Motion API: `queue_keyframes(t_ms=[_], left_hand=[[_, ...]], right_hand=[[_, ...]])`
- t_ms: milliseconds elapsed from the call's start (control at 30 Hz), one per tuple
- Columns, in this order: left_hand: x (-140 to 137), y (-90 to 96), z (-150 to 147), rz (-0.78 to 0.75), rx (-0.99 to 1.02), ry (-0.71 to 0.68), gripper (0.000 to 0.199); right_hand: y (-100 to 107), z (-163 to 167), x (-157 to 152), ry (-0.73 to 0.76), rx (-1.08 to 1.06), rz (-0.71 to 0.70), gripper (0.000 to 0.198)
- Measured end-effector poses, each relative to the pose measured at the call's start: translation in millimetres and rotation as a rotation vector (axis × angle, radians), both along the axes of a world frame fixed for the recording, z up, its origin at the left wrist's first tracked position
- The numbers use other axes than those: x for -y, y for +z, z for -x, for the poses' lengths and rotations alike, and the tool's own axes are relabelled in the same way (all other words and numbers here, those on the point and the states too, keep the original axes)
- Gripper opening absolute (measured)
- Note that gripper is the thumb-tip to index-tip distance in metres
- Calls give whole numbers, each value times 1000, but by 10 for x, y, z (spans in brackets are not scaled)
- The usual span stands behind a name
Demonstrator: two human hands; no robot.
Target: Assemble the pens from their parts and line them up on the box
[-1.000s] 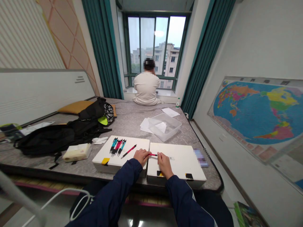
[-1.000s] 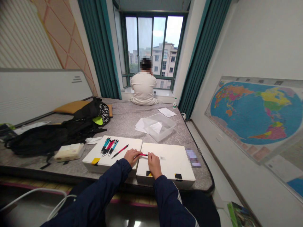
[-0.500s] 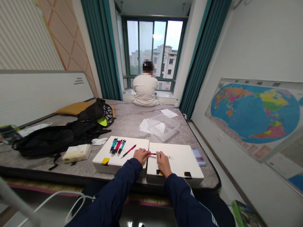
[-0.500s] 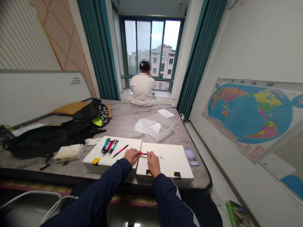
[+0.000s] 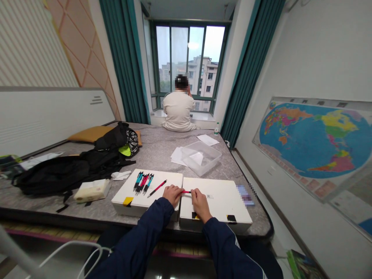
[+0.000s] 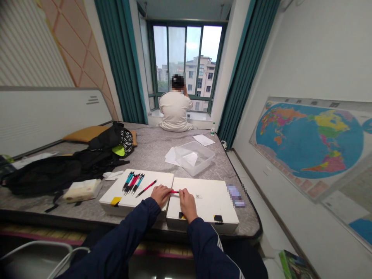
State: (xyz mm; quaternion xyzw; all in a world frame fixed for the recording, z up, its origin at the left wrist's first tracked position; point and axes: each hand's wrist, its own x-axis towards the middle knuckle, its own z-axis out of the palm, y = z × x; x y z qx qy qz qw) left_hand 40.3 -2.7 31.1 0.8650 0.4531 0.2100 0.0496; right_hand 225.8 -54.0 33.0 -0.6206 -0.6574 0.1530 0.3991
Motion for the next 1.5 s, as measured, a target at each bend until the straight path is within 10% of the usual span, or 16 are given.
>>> queue_keyframes(t_ms=[567,900,1500], left_hand=[[-23,-20,-6,-9,-79,-17,32],[1,6,-20,-31,15,56,32],[-96,155,560,-93,-106,464,21]], right_hand=[[-9,91,58,-44,205,-111,33],[7,-69,-18,-121,-356,1,43],[-2,-79,-38,-92,-450,7,46]])
